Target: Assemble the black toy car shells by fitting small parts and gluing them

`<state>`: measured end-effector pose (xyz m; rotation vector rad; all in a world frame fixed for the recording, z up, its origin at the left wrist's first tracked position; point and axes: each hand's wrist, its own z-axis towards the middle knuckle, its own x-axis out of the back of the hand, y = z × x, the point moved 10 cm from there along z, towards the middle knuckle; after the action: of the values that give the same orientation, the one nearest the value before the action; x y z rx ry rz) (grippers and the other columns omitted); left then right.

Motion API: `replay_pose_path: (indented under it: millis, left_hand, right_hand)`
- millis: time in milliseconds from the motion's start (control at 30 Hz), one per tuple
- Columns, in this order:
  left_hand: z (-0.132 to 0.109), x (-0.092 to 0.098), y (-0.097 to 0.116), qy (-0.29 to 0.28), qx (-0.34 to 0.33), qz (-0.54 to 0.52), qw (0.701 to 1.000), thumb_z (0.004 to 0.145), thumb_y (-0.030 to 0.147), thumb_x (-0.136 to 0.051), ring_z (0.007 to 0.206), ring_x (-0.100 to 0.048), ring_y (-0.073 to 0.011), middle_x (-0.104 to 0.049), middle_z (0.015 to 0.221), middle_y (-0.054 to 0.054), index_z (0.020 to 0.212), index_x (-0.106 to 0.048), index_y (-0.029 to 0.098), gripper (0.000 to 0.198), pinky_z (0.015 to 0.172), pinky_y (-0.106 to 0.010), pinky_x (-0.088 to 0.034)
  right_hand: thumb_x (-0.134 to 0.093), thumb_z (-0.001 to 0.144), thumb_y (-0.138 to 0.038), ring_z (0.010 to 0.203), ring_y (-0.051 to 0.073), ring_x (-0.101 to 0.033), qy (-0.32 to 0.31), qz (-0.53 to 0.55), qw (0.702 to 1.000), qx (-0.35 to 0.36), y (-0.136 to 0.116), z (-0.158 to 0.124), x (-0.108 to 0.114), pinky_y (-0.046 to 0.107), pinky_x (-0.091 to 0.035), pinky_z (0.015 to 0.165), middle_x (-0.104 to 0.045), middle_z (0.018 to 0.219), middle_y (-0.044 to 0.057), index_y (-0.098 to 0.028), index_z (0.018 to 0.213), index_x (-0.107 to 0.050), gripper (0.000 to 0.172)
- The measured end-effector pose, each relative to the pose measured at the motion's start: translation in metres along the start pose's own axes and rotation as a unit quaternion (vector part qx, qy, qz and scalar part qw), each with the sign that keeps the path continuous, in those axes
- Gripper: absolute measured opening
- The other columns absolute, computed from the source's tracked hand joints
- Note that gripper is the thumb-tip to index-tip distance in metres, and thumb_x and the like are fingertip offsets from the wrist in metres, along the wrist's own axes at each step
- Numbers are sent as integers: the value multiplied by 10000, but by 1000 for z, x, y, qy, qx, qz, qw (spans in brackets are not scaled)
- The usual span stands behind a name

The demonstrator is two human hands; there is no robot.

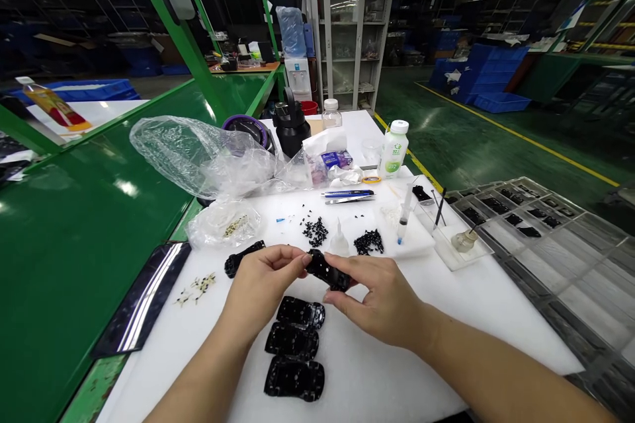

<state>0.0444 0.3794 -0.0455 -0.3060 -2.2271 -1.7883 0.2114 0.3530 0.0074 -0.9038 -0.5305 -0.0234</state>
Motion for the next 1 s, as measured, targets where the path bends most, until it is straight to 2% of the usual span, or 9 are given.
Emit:
replay_pose_path:
  millis: [133,200,367,567,800,1000]
  left_hand:
    - [-8,10,13,91,-43,105,989,755,513,-687,711,-646,-193,-723,771,-22,815,-718,202,319,665,-289,-441]
    - [-9,11,15,107,-53,117,986,763,507,-676,703,-644,-193,-721,770,-19,813,-713,201,312,658,-292,-442]
    - [-2,5,3,58,-19,41,997,736,520,-710,743,-654,-201,-721,760,-31,828,-698,186,347,676,-286,-455]
    - [1,1,3,25,-10,-28,999,712,482,-750,735,-644,-173,-717,747,-36,794,-692,167,330,732,-272,-456]
    - [2,-1,0,-5,3,-44,999,715,478,-754,713,-604,-141,-687,704,-14,760,-696,180,307,717,-248,-433]
    - [0,2,4,8,9,-20,1000,700,481,-755,706,-596,-146,-689,695,-18,735,-711,186,300,709,-252,-431]
  right_hand:
    - [-723,796,-203,722,163,-689,25,-7,999,-20,3,0,2,283,-584,713,-733,950,101,-68,1259,-616,494]
    - [-733,787,-202,712,166,-687,33,-12,999,-22,3,0,3,286,-586,699,-735,929,103,-52,1247,-623,497]
    - [-732,787,-186,711,157,-678,31,-15,999,-7,0,0,2,278,-581,693,-734,936,95,-57,1256,-617,500]
    - [-725,796,-183,709,158,-672,31,-23,999,6,-3,1,2,279,-571,698,-730,911,101,-47,1253,-613,489]
    - [-714,811,-198,717,166,-671,22,-37,999,26,-6,-1,1,291,-567,693,-730,917,112,-40,1256,-606,485]
    - [-724,805,-208,738,164,-683,15,-23,1000,1,-1,0,3,285,-572,729,-731,939,104,-60,1243,-621,474]
